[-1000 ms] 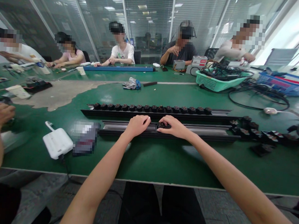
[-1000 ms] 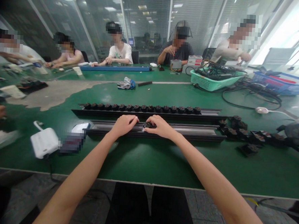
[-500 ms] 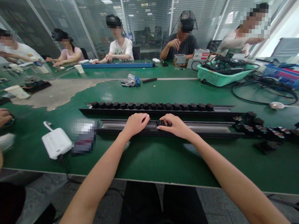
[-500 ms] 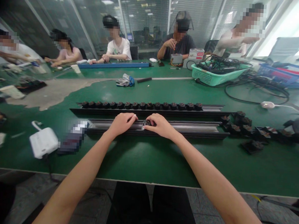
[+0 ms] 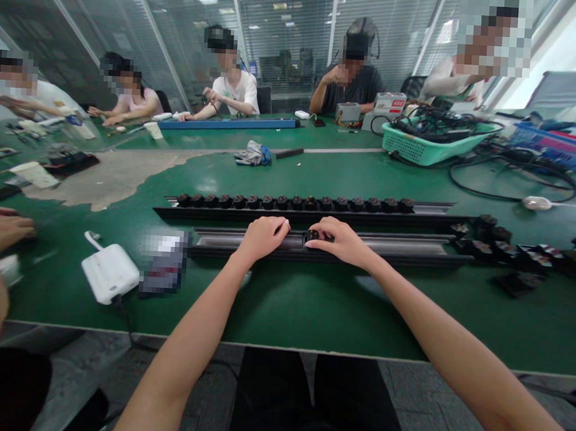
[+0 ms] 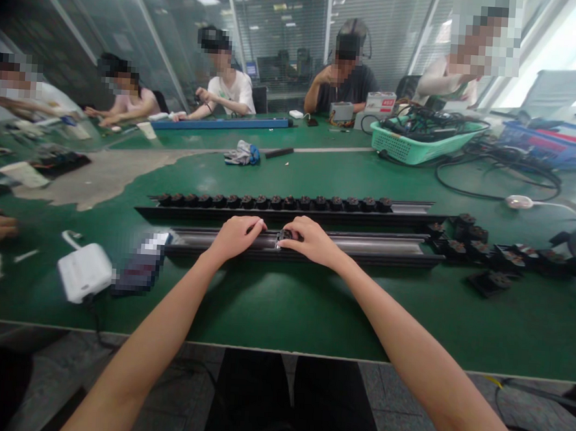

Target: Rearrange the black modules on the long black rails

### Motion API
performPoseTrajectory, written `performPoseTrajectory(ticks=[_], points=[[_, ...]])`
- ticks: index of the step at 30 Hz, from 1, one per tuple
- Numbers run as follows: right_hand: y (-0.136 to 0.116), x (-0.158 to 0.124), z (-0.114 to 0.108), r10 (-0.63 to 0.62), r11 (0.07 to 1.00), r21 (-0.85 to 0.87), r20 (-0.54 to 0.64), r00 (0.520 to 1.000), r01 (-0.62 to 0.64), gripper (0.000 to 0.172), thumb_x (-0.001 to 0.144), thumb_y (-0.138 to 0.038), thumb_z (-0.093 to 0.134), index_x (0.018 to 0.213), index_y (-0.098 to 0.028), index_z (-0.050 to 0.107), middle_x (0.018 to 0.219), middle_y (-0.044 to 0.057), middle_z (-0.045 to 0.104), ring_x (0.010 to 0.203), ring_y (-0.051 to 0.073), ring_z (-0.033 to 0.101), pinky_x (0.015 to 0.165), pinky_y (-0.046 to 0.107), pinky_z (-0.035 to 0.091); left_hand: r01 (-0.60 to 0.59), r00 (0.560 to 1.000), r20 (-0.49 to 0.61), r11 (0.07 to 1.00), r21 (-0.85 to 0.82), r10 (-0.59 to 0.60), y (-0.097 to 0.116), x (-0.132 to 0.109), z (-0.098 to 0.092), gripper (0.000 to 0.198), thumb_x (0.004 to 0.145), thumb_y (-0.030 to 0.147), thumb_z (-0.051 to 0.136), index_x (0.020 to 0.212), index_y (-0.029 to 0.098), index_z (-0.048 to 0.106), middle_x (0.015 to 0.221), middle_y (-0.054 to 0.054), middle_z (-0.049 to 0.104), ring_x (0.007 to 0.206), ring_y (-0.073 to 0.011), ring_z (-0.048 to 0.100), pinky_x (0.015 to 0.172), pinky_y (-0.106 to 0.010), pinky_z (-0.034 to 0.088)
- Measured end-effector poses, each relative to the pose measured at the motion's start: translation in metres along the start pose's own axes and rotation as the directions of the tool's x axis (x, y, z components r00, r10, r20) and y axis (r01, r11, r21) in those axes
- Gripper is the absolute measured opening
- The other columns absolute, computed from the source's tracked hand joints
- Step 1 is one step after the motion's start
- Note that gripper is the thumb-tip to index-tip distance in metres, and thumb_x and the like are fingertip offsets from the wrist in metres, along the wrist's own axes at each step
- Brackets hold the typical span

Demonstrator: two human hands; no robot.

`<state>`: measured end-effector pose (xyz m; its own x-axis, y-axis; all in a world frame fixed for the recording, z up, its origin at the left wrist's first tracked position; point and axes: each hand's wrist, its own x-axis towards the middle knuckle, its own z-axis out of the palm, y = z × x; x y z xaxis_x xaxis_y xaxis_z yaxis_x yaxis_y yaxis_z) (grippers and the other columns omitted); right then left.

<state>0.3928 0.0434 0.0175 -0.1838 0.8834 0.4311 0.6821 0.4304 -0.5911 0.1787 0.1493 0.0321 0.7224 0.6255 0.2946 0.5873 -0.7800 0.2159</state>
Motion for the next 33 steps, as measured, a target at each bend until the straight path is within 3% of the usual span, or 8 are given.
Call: performPoseTrajectory(ticks=[33], points=[[0.0046, -0.0008, 0.0012, -0.036, 0.999, -0.005, -0.029, 0.999, 0.036, 0.028, 0.09, -0.046, 0.067, 0.094, -0.019, 0.069, 0.074, 0.001, 0.053, 0.079, 0.019, 0.051, 0.076, 0.033, 0.04, -0.005, 1.0, -0.004, 1.0, -0.01, 0.005, -0.0008, 0.0002, 0.0003, 0.04, 0.101, 0.036, 0.036, 0.089, 0.021, 0.071, 0.091, -0.005, 0.075, 0.087, -0.023, 0.069, 0.073, -0.031, 0.045]])
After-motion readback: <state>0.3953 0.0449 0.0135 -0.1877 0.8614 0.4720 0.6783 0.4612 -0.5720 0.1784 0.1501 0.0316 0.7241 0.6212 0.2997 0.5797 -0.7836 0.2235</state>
